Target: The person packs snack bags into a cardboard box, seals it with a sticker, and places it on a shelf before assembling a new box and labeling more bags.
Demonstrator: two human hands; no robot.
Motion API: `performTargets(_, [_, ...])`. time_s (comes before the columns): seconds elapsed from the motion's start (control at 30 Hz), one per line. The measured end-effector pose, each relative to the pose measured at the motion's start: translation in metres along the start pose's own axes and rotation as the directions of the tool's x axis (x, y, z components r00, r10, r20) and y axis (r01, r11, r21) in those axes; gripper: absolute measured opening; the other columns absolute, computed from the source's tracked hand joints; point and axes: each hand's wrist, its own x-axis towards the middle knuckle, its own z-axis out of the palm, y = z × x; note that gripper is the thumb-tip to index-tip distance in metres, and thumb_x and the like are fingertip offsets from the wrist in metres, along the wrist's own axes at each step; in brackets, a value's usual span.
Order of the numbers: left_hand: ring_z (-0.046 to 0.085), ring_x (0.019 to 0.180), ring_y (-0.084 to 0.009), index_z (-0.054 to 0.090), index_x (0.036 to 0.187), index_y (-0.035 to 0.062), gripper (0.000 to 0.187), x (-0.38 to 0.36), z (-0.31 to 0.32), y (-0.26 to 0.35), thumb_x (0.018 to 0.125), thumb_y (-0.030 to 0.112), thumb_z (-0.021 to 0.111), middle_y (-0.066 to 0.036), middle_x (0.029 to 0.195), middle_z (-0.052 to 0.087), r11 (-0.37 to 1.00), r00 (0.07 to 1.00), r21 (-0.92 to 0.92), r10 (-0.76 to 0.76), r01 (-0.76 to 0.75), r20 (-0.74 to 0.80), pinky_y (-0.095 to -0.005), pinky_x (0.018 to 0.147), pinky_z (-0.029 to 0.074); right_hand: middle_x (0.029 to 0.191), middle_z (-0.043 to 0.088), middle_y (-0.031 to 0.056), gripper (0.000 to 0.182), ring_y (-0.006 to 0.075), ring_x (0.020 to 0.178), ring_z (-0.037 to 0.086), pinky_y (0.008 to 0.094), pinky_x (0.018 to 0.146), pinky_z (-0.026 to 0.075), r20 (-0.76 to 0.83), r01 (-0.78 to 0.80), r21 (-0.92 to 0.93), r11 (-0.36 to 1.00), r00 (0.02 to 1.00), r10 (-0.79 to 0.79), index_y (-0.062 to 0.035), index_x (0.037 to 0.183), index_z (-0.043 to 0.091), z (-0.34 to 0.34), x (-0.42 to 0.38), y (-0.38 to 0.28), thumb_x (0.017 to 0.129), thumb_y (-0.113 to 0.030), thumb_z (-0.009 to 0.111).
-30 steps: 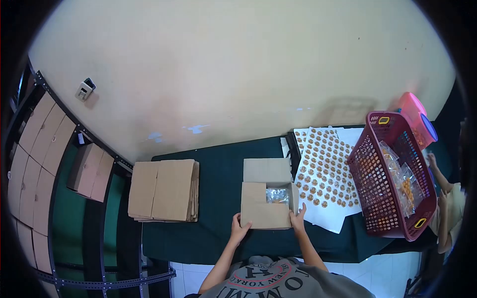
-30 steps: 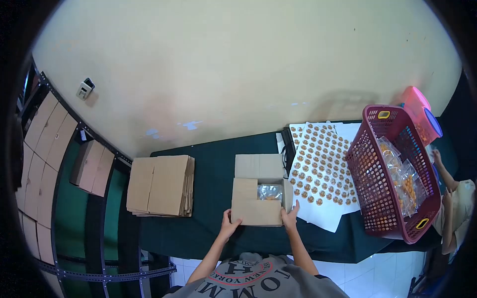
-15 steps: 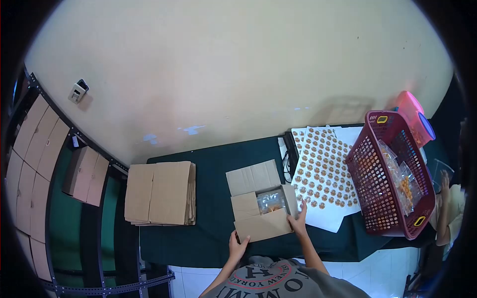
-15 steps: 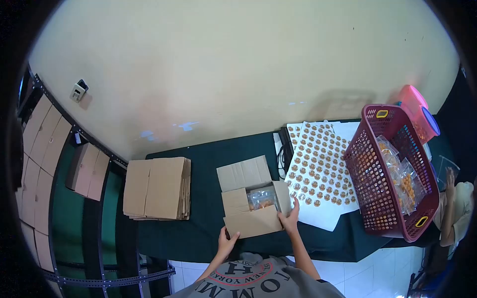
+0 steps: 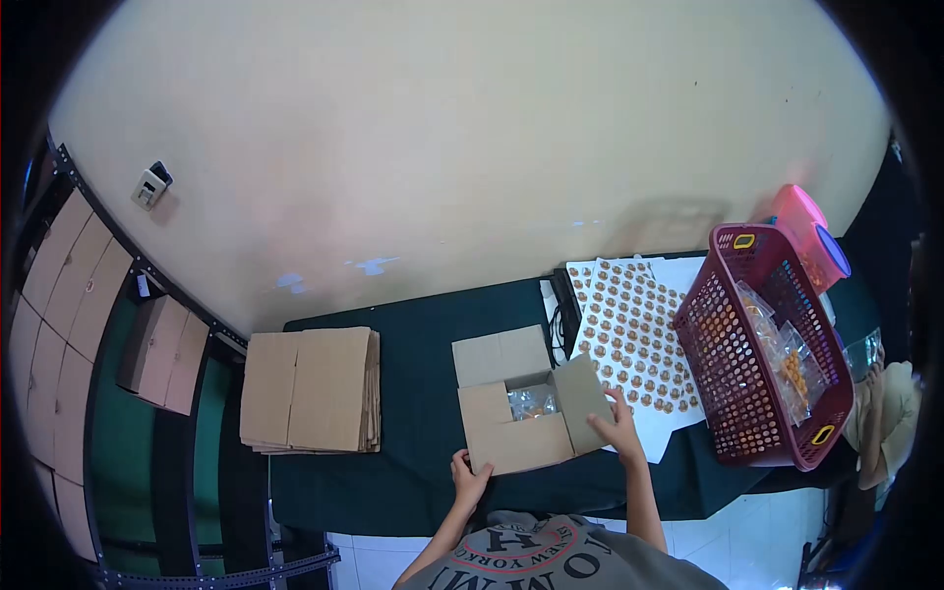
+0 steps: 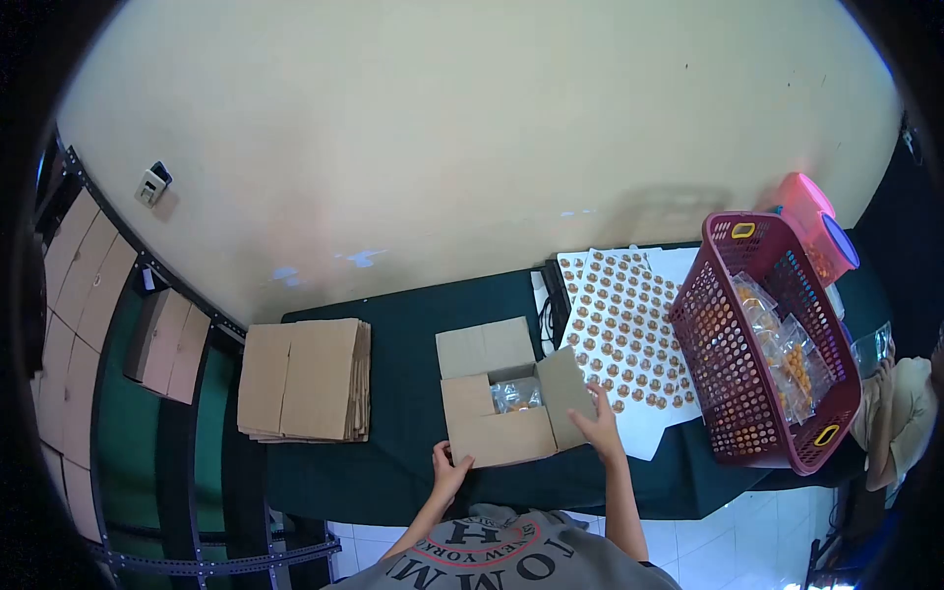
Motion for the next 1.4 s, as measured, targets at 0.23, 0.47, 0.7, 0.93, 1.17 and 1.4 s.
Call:
performTargets(0.23, [0.043, 0.107, -0.0329, 0.034, 0.119, 0.0008, 0.068, 0.005, 0.002, 0.004, 0.067, 0.026, 0.071, -0.019, 0.113, 0.041, 0.991, 0.998, 0.131, 0.012, -0.019, 0.055, -0.0406, 0.092, 0.037, 0.122, 0.048, 0.0188, 0.052, 0.0316, 0.112, 0.049, 0.0416, 0.088, 0.042, 0.525, 0.454, -0.773, 0.443, 0.850, 0.045, -0.0067, 0.114, 0.053, 0.072, -0.033, 0.025, 0.071, -0.031, 0.069])
performTargets(0.47, [0.014, 0.129, -0.0425, 0.015, 0.136, 0.0025, 0.096, 0.054, 0.035, 0.057, 0.062, 0.031, 0.070, -0.025, 0.140, 0.012, 0.865, 0.980, 0.468, 0.201, -0.183, 0.013, -0.0576, 0.101, 0.017, 0.119, 0.049, 0.0214, 0.049, 0.0333, 0.108, 0.051, 0.0455, 0.082, 0.043, 0.457, 0.492, -0.804, 0.334, 0.871, -0.183, -0.0115, 0.111, 0.054, 0.090, -0.048, 0.038, 0.067, -0.028, 0.069])
performTargets(0.7, [0.006, 0.132, -0.0436, 0.017, 0.138, 0.0052, 0.103, 0.069, 0.048, 0.085, 0.059, 0.039, 0.074, -0.022, 0.145, 0.004, 0.782, 0.994, 0.616, 0.105, -0.090, 0.012, -0.0643, 0.100, 0.007, 0.118, 0.052, 0.0193, 0.042, 0.0328, 0.106, 0.052, 0.0415, 0.083, 0.044, 0.565, 0.580, -0.717, 0.388, 0.809, -0.164, -0.0111, 0.108, 0.057, 0.080, -0.064, 0.042, 0.071, -0.029, 0.065])
performTargets(0.93, [0.010, 0.131, -0.0457, 0.017, 0.139, 0.0064, 0.103, 0.062, 0.028, 0.104, 0.059, 0.036, 0.075, -0.021, 0.145, 0.007, 0.560, 0.952, 0.780, 0.063, -0.281, 0.298, -0.0705, 0.095, 0.006, 0.095, 0.062, 0.0187, 0.031, 0.0348, 0.087, 0.060, 0.0391, 0.077, 0.047, 0.614, 0.456, -0.555, 0.696, 0.789, -0.027, -0.0082, 0.099, 0.061, 0.081, -0.065, 0.028, 0.077, -0.031, 0.060])
performTargets(1.17, [0.010, 0.130, -0.0487, 0.033, 0.132, 0.0054, 0.082, 0.054, 0.034, 0.080, 0.063, 0.027, 0.072, -0.019, 0.144, 0.015, 0.610, 0.890, 0.649, 0.284, -0.454, 0.356, -0.0719, 0.094, 0.009, 0.086, 0.065, 0.0152, 0.026, 0.0280, 0.078, 0.064, 0.0337, 0.073, 0.050, 0.453, 0.290, -0.393, 0.873, 0.887, -0.091, -0.0026, 0.095, 0.061, 0.083, -0.060, 0.039, 0.078, -0.023, 0.061])
performTargets(1.4, [0.020, 0.126, -0.0510, 0.037, 0.128, 0.0029, 0.064, 0.054, 0.027, 0.052, 0.070, 0.013, 0.062, -0.016, 0.138, 0.033, 0.605, 0.715, 0.396, 0.654, -0.691, 0.247, -0.0682, 0.096, 0.014, 0.075, 0.062, 0.0114, 0.027, 0.0192, 0.069, 0.062, 0.0305, 0.067, 0.049, 0.421, 0.232, -0.419, 0.878, 0.906, -0.039, -0.0018, 0.097, 0.059, 0.071, -0.038, 0.045, 0.078, -0.022, 0.062])
